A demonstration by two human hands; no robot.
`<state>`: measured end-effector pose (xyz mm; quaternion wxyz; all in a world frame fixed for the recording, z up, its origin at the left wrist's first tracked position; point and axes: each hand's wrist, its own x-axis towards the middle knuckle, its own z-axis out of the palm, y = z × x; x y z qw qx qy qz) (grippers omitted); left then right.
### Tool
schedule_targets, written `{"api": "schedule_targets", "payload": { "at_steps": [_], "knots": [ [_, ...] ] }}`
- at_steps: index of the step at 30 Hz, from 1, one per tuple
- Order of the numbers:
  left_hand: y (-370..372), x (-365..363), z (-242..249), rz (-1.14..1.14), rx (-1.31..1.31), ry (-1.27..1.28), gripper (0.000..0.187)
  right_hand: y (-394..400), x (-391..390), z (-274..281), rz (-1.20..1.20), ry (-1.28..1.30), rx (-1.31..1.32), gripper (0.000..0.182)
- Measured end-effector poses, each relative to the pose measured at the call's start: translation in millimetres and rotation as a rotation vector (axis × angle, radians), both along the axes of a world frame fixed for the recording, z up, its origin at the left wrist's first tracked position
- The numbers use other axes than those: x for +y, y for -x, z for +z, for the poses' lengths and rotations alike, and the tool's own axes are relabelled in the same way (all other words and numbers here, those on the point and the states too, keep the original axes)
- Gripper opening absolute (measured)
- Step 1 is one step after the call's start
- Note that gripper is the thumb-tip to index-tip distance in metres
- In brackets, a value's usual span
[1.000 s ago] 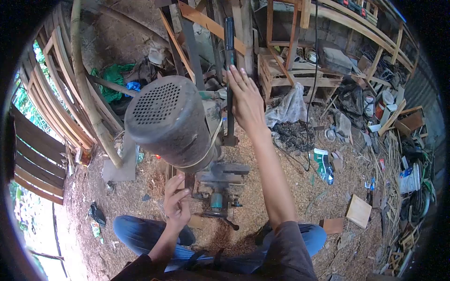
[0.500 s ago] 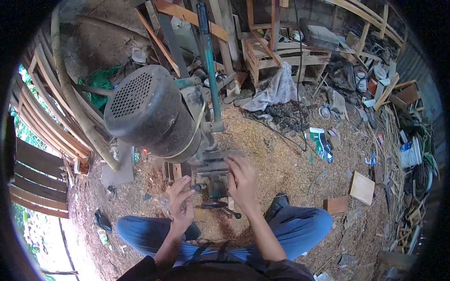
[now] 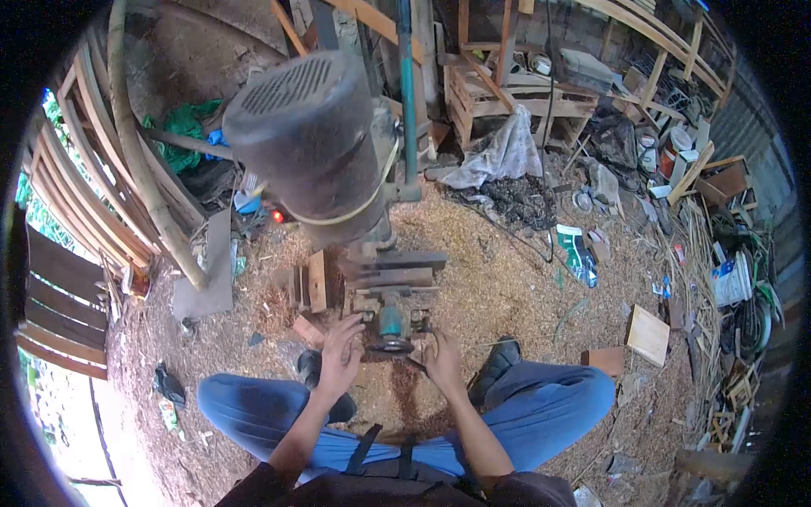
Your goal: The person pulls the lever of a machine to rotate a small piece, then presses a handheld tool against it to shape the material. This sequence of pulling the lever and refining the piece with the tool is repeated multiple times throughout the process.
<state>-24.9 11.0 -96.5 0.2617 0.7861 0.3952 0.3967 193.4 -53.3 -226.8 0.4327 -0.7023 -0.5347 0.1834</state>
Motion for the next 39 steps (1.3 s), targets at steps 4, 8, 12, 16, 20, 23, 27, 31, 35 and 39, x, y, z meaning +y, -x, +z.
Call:
{"api": "schedule_targets", "payload": {
  "at_steps": [4,8,12,16,20,23,27,31,35,39],
  "knots": [
    [4,-8,-43,-0.08,0.116,0.08,0.035,1,-14,-59,0.22,0.43,0.008,0.045],
    [6,-15,-59,-0.172,0.087,0.137,0.033,7,-22,-71,0.399,0.655,-0.178,0.04],
    [6,-2,-54,-0.151,0.134,0.225,0.031,-4,-17,-77,0.44,0.739,-0.158,0.035],
    [10,10,-60,-0.239,0.219,0.164,0.035,5,-16,-50,0.414,0.831,-0.323,0.036],
    [6,5,-65,-0.221,0.124,0.109,0.038,18,-30,-51,0.363,0.647,-0.467,0.034],
    [10,3,-68,-0.166,0.094,0.091,0.039,29,-30,-46,0.346,0.59,-0.504,0.031],
    [10,3,-76,-0.158,0.115,0.089,0.047,36,-32,-42,0.36,0.542,-0.582,0.03],
    [11,4,-84,-0.14,0.099,0.051,0.046,40,-32,-44,0.311,0.512,-0.55,0.027],
    [11,1,-80,-0.112,0.083,0.116,0.044,50,-31,-26,0.32,0.577,-0.576,0.016],
    [14,0,-79,-0.086,0.124,0.078,0.043,56,-31,-25,0.328,0.523,-0.566,0.013]
  ]
}}
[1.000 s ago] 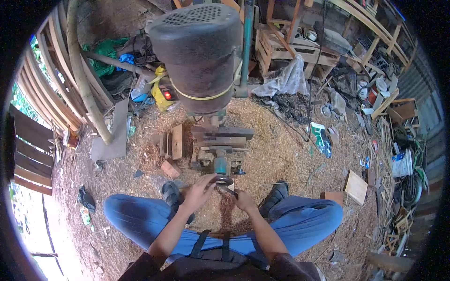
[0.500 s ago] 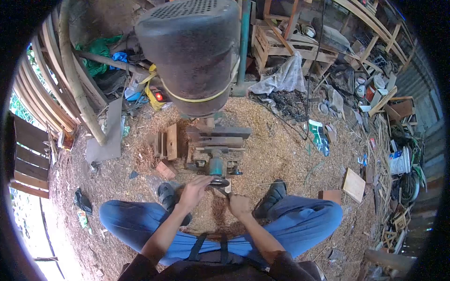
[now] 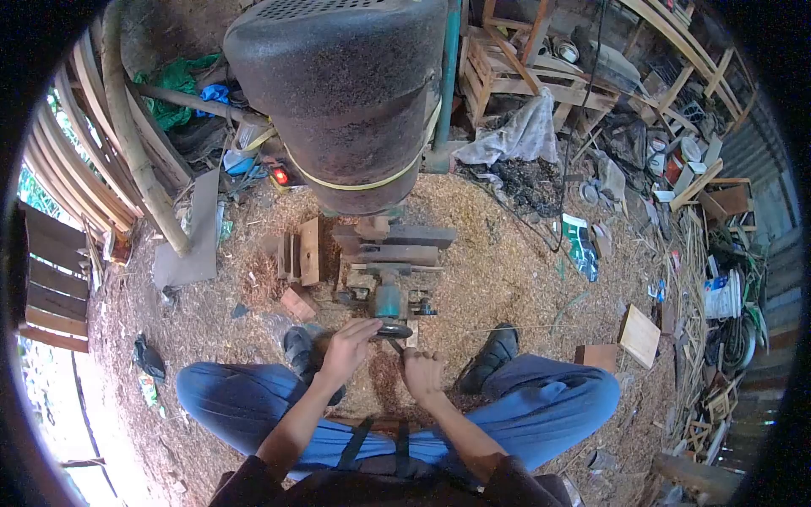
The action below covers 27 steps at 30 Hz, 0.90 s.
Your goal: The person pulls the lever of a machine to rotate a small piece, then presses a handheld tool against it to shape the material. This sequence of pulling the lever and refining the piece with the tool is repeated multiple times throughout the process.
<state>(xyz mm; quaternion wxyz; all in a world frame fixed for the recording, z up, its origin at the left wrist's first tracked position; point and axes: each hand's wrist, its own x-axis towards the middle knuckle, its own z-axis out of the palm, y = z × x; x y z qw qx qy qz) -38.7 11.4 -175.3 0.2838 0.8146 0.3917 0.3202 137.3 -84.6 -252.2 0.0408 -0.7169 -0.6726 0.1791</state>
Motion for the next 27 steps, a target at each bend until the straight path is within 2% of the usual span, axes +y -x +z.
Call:
{"api": "schedule_targets", "payload": {
  "at_steps": [2,4,7,10,13,17,19,23,27],
  "knots": [
    [-1,2,-1,-0.009,-0.006,-0.004,0.042,-2,1,-5,0.0,-0.013,0.006,0.012],
    [-1,2,-7,0.0,-0.023,-0.004,0.042,-3,-1,-10,-0.001,-0.088,0.017,0.023],
    [1,3,-3,-0.014,-0.014,-0.034,0.04,1,-4,26,-0.025,-0.069,0.024,0.02],
    [-2,0,-3,0.012,-0.013,-0.035,0.039,-3,-10,13,0.029,-0.181,0.047,0.024],
    [-3,-1,-2,0.017,-0.017,-0.032,0.038,-4,-11,2,0.08,-0.216,-0.017,0.02],
    [-2,0,2,0.011,-0.009,-0.04,0.039,-3,-9,5,0.074,-0.233,-0.003,0.016],
    [-2,0,2,0.01,-0.002,-0.033,0.038,-4,-10,-2,0.083,-0.25,0.018,0.023],
    [-3,1,1,0.012,-0.004,-0.018,0.038,-4,-8,-5,0.064,-0.243,0.012,0.022],
    [-2,-1,4,0.013,-0.02,0.011,0.038,-4,-11,1,0.07,-0.153,0.02,0.02]
  ]
}}
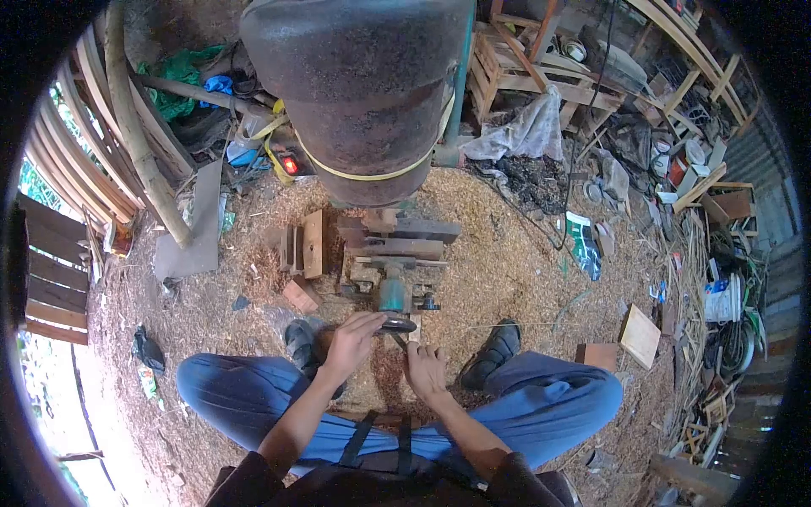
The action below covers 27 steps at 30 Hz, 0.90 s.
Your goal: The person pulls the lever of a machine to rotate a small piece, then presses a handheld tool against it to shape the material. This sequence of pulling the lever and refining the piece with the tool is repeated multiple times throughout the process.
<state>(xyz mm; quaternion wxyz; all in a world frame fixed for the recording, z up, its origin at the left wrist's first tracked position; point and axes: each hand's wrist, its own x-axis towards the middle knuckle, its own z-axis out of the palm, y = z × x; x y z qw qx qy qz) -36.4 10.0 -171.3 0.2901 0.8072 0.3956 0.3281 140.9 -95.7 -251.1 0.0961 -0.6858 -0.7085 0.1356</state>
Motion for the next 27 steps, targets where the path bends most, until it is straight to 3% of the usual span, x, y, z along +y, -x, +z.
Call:
{"api": "schedule_targets", "payload": {
  "at_steps": [5,7,10,12,14,15,20,24,27],
  "knots": [
    [-2,1,5,-0.016,-0.017,0.033,0.033,-3,0,5,-0.037,0.002,-0.027,0.029],
    [-13,-1,16,0.049,-0.048,0.032,0.03,-13,-1,6,-0.1,0.143,-0.048,0.043],
    [-21,-2,49,0.038,-0.068,-0.085,0.032,-31,6,24,-0.209,-0.047,0.0,0.046],
    [-28,-1,76,0.028,-0.096,-0.107,0.033,-46,25,64,-0.256,-0.126,0.079,0.042],
    [-38,-4,111,0.032,-0.093,-0.136,0.033,-64,52,105,-0.372,-0.13,0.466,0.037],
    [-45,-2,126,0.017,-0.1,-0.146,0.033,-73,69,126,-0.373,-0.141,0.476,0.037],
    [-81,18,199,0.019,-0.184,-0.187,0.03,-106,144,234,-0.339,-0.606,0.76,0.031],
    [-100,19,232,0.118,0.045,-0.435,0.027,-118,186,307,-0.288,-0.664,0.9,0.033],
    [-116,28,245,0.157,0.138,-0.599,0.037,-124,227,330,-0.18,-0.722,1.062,0.038]
  ]
}}
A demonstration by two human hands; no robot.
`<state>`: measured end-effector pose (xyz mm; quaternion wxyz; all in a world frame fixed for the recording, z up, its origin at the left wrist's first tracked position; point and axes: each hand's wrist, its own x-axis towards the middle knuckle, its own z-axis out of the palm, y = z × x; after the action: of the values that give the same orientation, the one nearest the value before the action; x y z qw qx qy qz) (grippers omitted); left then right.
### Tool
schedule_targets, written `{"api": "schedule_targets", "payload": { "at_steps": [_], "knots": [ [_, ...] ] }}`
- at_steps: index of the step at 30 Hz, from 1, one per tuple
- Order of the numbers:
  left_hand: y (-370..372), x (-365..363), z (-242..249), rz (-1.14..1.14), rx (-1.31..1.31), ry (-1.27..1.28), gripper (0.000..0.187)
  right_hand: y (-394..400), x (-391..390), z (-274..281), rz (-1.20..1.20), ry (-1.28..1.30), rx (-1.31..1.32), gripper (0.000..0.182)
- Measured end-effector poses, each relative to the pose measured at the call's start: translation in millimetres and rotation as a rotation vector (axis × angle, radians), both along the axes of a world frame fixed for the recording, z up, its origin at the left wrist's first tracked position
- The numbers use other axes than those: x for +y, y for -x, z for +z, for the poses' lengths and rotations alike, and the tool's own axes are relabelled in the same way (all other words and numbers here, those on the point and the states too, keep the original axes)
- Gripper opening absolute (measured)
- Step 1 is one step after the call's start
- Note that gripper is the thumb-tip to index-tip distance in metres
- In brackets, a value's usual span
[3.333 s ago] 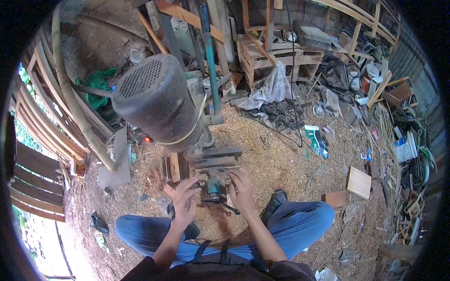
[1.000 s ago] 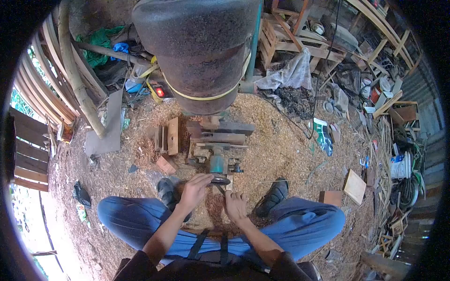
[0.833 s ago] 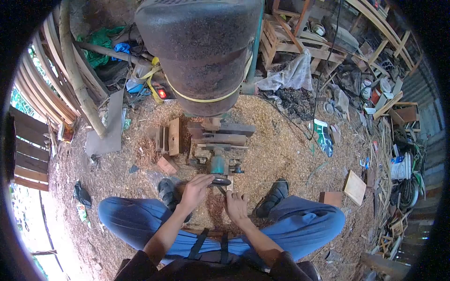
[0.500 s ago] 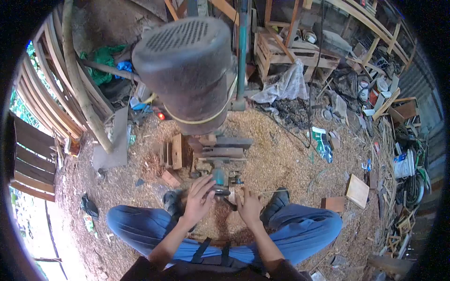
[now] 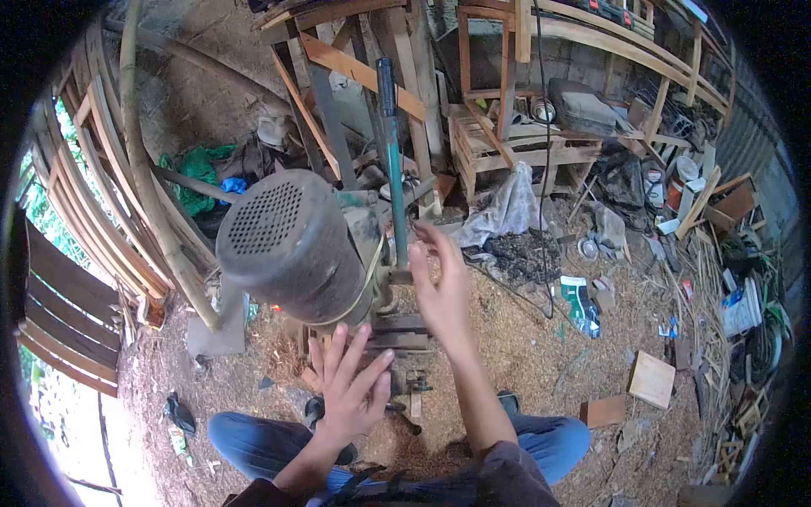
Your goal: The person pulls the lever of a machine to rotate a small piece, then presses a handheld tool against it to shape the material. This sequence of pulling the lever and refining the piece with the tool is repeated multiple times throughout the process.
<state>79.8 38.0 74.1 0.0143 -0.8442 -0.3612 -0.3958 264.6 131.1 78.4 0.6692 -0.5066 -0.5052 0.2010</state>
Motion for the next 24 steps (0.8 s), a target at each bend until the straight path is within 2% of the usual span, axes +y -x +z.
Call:
{"api": "schedule_targets", "payload": {
  "at_steps": [5,7,9,10,11,12,14,15,17,19,21,23,24],
  "knots": [
    [-18,28,10,-0.034,0.055,-0.012,0.038,-8,117,8,-0.063,-0.145,-0.075,0.043],
    [-24,32,13,-0.041,0.057,-0.008,0.039,-7,140,19,-0.103,-0.167,-0.126,0.044],
    [-30,30,17,-0.034,0.051,0.004,0.029,-6,145,34,0.046,0.002,-0.03,0.045],
    [-31,31,17,-0.032,0.049,0.003,0.029,-1,150,26,-0.1,-0.118,-0.053,0.044],
    [-31,31,16,-0.039,0.044,0.011,0.035,-3,140,29,-0.099,-0.118,-0.055,0.044],
    [-29,30,16,-0.045,0.038,0.02,0.041,-4,124,37,0.0,-0.089,0.02,0.043],
    [-24,29,17,-0.052,0.025,-0.018,0.041,-4,97,46,0.199,-0.116,0.159,0.039],
    [-21,28,17,-0.064,0.02,-0.055,0.041,-6,97,52,0.212,-0.116,0.157,0.039],
    [-15,27,18,-0.044,0.004,-0.087,0.037,-10,107,70,0.389,-0.074,0.351,0.038],
    [-11,30,19,-0.037,-0.011,-0.133,0.035,0,123,107,0.357,-0.225,0.3,0.041],
    [-4,26,17,0.016,-0.013,-0.101,0.036,6,123,131,0.372,-0.144,0.353,0.051],
    [5,16,13,0.014,-0.027,-0.07,0.038,15,107,113,0.341,-0.181,0.345,0.059],
    [9,18,12,0.013,-0.049,-0.067,0.039,22,79,107,0.244,-0.149,0.258,0.061]
  ]
}}
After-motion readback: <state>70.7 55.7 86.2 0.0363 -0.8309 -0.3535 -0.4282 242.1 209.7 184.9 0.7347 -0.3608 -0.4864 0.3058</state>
